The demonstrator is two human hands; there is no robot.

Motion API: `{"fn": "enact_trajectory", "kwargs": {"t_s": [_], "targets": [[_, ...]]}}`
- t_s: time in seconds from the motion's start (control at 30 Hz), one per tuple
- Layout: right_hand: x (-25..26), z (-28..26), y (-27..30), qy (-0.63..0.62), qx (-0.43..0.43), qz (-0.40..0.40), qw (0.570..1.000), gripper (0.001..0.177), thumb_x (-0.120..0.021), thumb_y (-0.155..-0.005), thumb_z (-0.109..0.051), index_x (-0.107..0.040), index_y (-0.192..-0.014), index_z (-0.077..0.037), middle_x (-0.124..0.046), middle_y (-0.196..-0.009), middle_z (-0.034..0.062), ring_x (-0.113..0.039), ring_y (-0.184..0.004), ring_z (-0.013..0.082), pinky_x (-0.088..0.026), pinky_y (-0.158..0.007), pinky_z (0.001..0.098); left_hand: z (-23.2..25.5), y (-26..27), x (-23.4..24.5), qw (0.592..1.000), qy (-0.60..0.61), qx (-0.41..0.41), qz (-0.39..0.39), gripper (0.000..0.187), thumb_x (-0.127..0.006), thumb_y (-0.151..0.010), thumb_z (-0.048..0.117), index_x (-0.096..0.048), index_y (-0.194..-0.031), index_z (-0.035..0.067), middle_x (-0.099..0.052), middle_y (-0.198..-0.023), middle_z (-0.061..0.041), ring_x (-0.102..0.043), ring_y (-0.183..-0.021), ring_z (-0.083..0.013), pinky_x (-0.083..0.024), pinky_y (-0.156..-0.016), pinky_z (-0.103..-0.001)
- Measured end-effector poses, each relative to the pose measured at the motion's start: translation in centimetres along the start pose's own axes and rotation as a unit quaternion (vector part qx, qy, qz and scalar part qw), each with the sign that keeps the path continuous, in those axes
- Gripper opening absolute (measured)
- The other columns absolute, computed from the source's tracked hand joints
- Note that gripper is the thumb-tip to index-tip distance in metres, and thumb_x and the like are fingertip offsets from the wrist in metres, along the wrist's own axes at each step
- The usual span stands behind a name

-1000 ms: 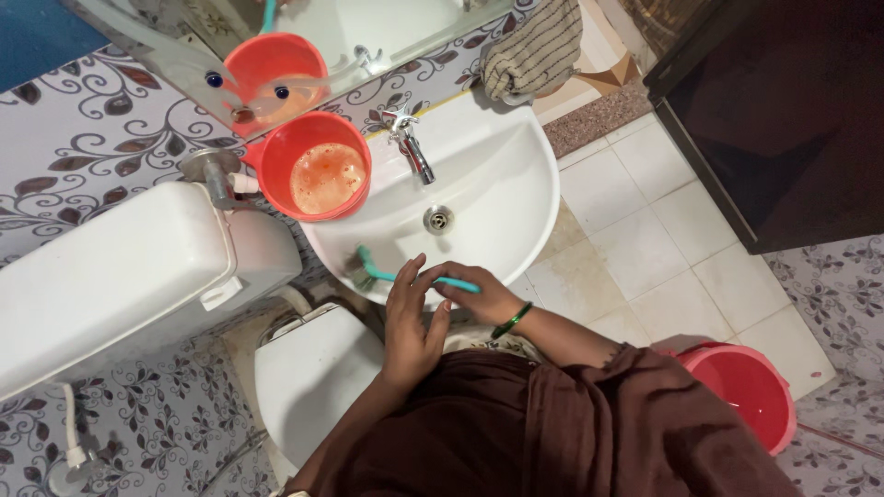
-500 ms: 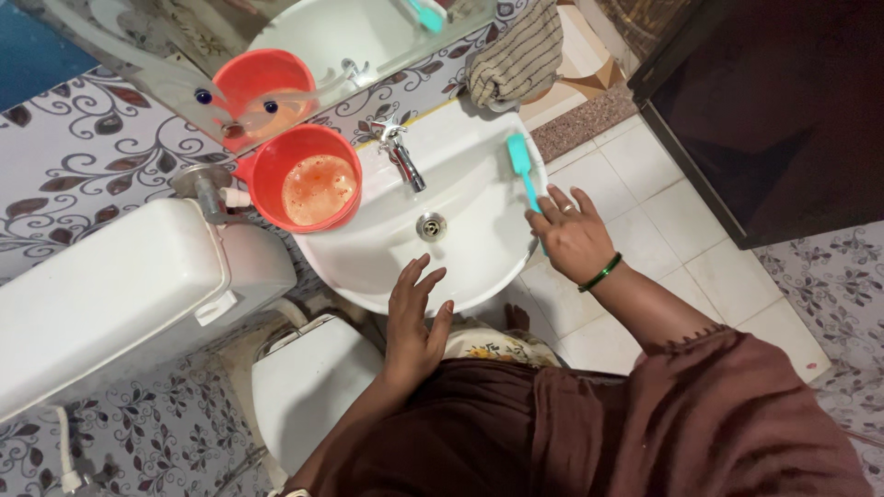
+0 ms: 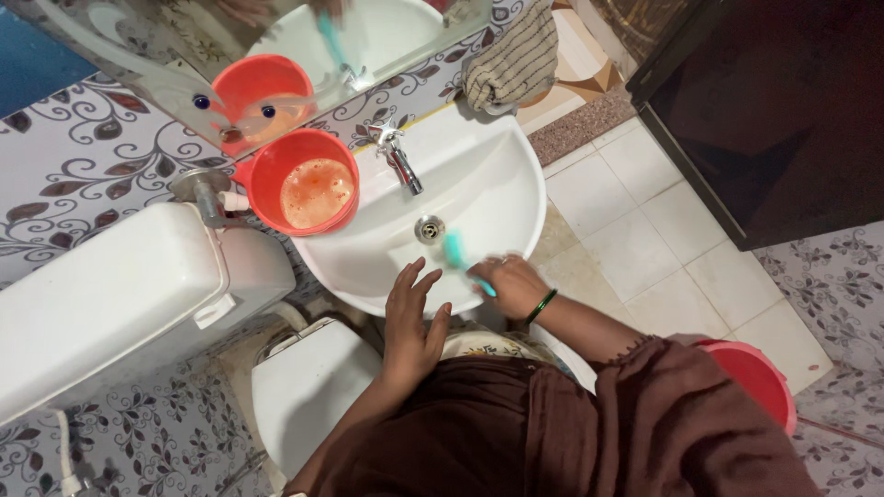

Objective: The person scrubs a white bathroom sink using a blue scrub brush. They repeatedly dip the brush into a red bucket containing soapy water and scrub the basin, faucet, and drain area. The person rinses the brush under running water and continues scrubbing different parts of the sink throughout the clip.

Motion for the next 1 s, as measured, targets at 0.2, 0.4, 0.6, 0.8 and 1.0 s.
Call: {"fn": "enact_trajectory", "kwargs": {"t_s": [0.2,0.4,0.6,0.8,1.0], "targets": [[1.6,3.6,-1.1,0.32,0.019,0.11,0.941,0.038,-0.067,-0.089,-0.024,-0.066,-0.123,-0.009,-0.066,-0.132,0.022,-0.056,-0.135,0.0359,-0.03,-0.115,0.0623,-4.8,0.5,-3.9,0.961,-0.159,0.14,-0.178,0.07,-0.07,-0.09,0.035,-0.042,-0.149,0.01,-0.028,-0.16,-0.023,-0.021,-0.148,-0.0471,-0.019,-0.112,-0.069],[-3.7,-2.1,-3.1,-0.059,0.039,-0.002,0.997,0.036,-0.068,-0.091,-0.03,-0.068,-0.126,-0.018,-0.07,-0.127,0.0094,-0.055,-0.132,0.0305,-0.03,-0.111,0.0612,-5.8,0.7,-4.3,0.932,-0.196,0.186,-0.242,0.078,-0.069,-0.089,0.041,-0.035,-0.153,0.013,-0.022,-0.162,-0.022,-0.012,-0.152,-0.0458,-0.011,-0.114,-0.073],[-4.6,-3.1,-3.1,-0.288,-0.043,-0.091,0.952,0.039,-0.062,-0.098,-0.037,-0.061,-0.132,-0.019,-0.072,-0.122,0.0075,-0.069,-0.116,0.0259,-0.052,-0.104,0.048,-5.2,0.5,-3.8,0.946,-0.175,0.171,-0.214,0.085,-0.068,-0.09,0.045,-0.029,-0.157,0.011,-0.025,-0.163,-0.02,-0.014,-0.153,-0.0438,-0.011,-0.114,-0.074],[0.7,2.9,-3.0,0.183,0.004,0.057,0.981,0.035,-0.064,-0.091,-0.025,-0.068,-0.124,-0.014,-0.067,-0.129,0.0152,-0.056,-0.133,0.034,-0.031,-0.113,0.0614,-5.5,1.1,-4.4,0.94,-0.172,0.18,-0.233,0.084,-0.066,-0.091,0.047,-0.028,-0.157,0.011,-0.024,-0.164,-0.02,-0.013,-0.153,-0.0438,-0.01,-0.116,-0.071],[0.4,3.6,-3.3,0.263,0.004,0.127,0.956,0.031,-0.063,-0.092,-0.022,-0.07,-0.121,-0.013,-0.063,-0.138,0.0204,-0.052,-0.139,0.036,-0.027,-0.116,0.064,-5.9,1.5,-4.6,0.941,-0.171,0.181,-0.231,0.085,-0.066,-0.092,0.048,-0.027,-0.158,0.011,-0.023,-0.164,-0.021,-0.013,-0.153,-0.0443,-0.01,-0.115,-0.072]]}}
Point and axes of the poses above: each hand's wrist, its own y-axis away from the middle knuckle, its own x-axis out of the back of the hand, z = x × y, the point moved 8 cm from there along -y, towards the middle knuckle
